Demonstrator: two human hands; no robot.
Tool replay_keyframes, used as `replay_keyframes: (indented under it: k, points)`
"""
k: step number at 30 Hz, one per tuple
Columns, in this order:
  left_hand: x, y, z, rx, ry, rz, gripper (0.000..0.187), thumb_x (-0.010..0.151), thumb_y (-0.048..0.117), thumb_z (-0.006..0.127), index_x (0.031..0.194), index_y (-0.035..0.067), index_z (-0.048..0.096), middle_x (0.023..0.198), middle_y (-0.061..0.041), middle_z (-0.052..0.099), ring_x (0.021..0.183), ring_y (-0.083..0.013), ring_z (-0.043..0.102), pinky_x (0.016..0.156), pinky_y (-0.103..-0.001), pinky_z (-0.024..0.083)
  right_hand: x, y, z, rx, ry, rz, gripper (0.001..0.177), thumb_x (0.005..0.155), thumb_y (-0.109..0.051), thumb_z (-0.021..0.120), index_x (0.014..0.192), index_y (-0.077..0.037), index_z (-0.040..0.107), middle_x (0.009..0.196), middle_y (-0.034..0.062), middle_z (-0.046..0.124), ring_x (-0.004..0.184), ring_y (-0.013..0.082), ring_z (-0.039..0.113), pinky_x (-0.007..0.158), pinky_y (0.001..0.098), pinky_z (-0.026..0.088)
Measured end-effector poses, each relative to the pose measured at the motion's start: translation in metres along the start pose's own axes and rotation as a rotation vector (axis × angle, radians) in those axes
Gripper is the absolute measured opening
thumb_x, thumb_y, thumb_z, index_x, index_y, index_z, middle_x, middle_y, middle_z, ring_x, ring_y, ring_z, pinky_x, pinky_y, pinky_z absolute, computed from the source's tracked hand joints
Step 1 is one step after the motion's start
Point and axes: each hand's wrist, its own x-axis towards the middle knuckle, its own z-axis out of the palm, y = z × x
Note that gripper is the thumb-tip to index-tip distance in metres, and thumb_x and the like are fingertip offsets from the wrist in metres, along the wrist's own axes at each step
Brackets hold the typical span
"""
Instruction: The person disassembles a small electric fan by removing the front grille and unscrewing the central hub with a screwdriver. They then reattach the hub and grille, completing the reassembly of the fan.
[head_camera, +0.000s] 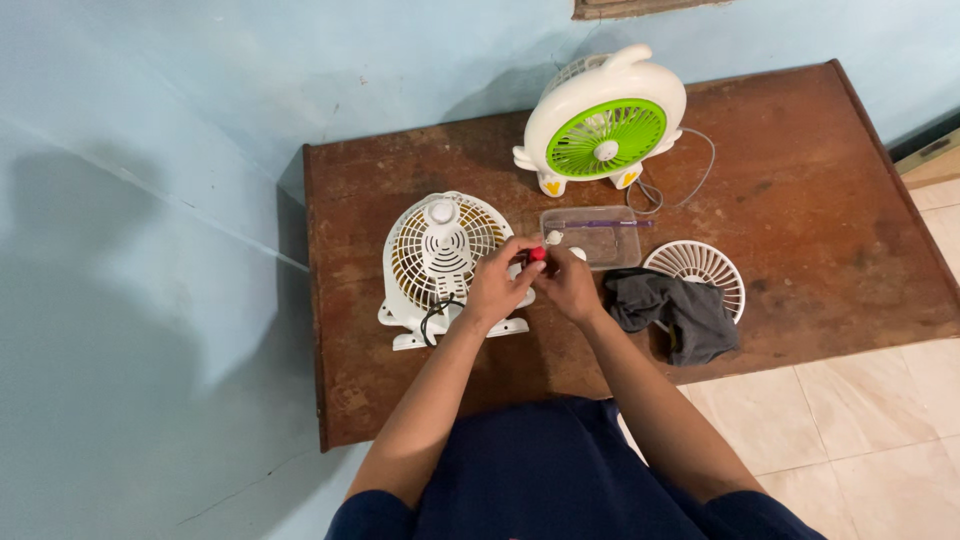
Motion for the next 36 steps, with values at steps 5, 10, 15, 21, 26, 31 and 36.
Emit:
replay_keyframes:
  k: [5, 10, 15, 21, 26, 31, 36]
  points:
    - [-0.001, 0.006, -0.010, 0.121, 0.045, 0.152, 0.027, 0.099, 0.013, 0.069, 0.125, 0.008, 0.066, 0.123, -0.013, 0.073, 0.113, -0.0325, 0.069, 0.097, -0.041, 0.055, -0.001, -0.005, -0.010, 0.179, -0.081, -0.112, 0.039, 0.079, -0.007, 0.076, 0.117, -0.003, 0.067, 0.097, 0.0097, 0.069, 0.082, 0.0155, 0.067, 0.070, 0.0313, 0.055]
    - [0.000, 0.009, -0.013, 0.164, 0.068, 0.197, 0.030, 0.101, 0.011, 0.064, 0.130, 0.012, 0.068, 0.124, -0.013, 0.070, 0.113, -0.0329, 0.068, 0.097, -0.041, 0.055, 0.001, 0.006, -0.008, 0.236, -0.126, 0.005, 0.037, 0.084, -0.004, 0.072, 0.120, -0.004, 0.068, 0.094, 0.0072, 0.070, 0.077, 0.0169, 0.064, 0.070, 0.0306, 0.054]
    - [0.000, 0.015, -0.009, 0.175, 0.053, 0.115, 0.035, 0.094, 0.012, 0.068, 0.129, 0.015, 0.071, 0.122, -0.016, 0.064, 0.101, -0.0313, 0.071, 0.085, -0.039, 0.060, 0.000, 0.008, -0.002, 0.153, -0.042, -0.156, 0.032, 0.083, -0.005, 0.074, 0.113, -0.001, 0.067, 0.102, 0.0099, 0.065, 0.077, 0.0174, 0.064, 0.068, 0.0310, 0.054]
    - [0.002, 0.020, -0.004, 0.233, 0.129, 0.122, 0.028, 0.092, 0.019, 0.078, 0.119, 0.015, 0.074, 0.114, -0.012, 0.069, 0.094, -0.0306, 0.074, 0.077, -0.039, 0.062, -0.001, -0.006, -0.002, 0.114, -0.029, -0.070, 0.032, 0.080, -0.010, 0.079, 0.109, -0.001, 0.069, 0.094, 0.0095, 0.067, 0.074, 0.0191, 0.064, 0.069, 0.0332, 0.054]
    - [0.001, 0.024, -0.007, 0.092, -0.032, 0.011, 0.030, 0.096, 0.011, 0.064, 0.126, 0.013, 0.066, 0.119, -0.013, 0.068, 0.099, -0.0301, 0.074, 0.075, -0.037, 0.064, -0.001, -0.017, -0.004, 0.024, -0.013, -0.022, 0.035, 0.078, -0.011, 0.081, 0.108, 0.000, 0.067, 0.091, 0.0104, 0.067, 0.074, 0.0206, 0.063, 0.071, 0.0348, 0.053]
    - [-0.002, 0.019, -0.005, 0.123, 0.030, 0.233, 0.024, 0.104, 0.007, 0.060, 0.127, 0.010, 0.066, 0.123, -0.013, 0.071, 0.111, -0.0340, 0.072, 0.094, -0.041, 0.060, 0.004, 0.007, -0.008, 0.272, -0.168, -0.079, 0.035, 0.078, -0.008, 0.077, 0.111, -0.002, 0.067, 0.094, 0.0055, 0.069, 0.080, 0.0148, 0.066, 0.073, 0.0315, 0.055]
    - [-0.007, 0.003, -0.003, 0.149, 0.034, 0.312, 0.025, 0.101, 0.006, 0.060, 0.125, 0.009, 0.068, 0.128, -0.011, 0.072, 0.121, -0.0301, 0.066, 0.104, -0.043, 0.054, 0.004, 0.033, 0.003, 0.245, -0.161, 0.021, 0.027, 0.086, -0.008, 0.077, 0.113, -0.003, 0.071, 0.093, 0.0035, 0.074, 0.079, 0.0113, 0.066, 0.074, 0.0290, 0.056]
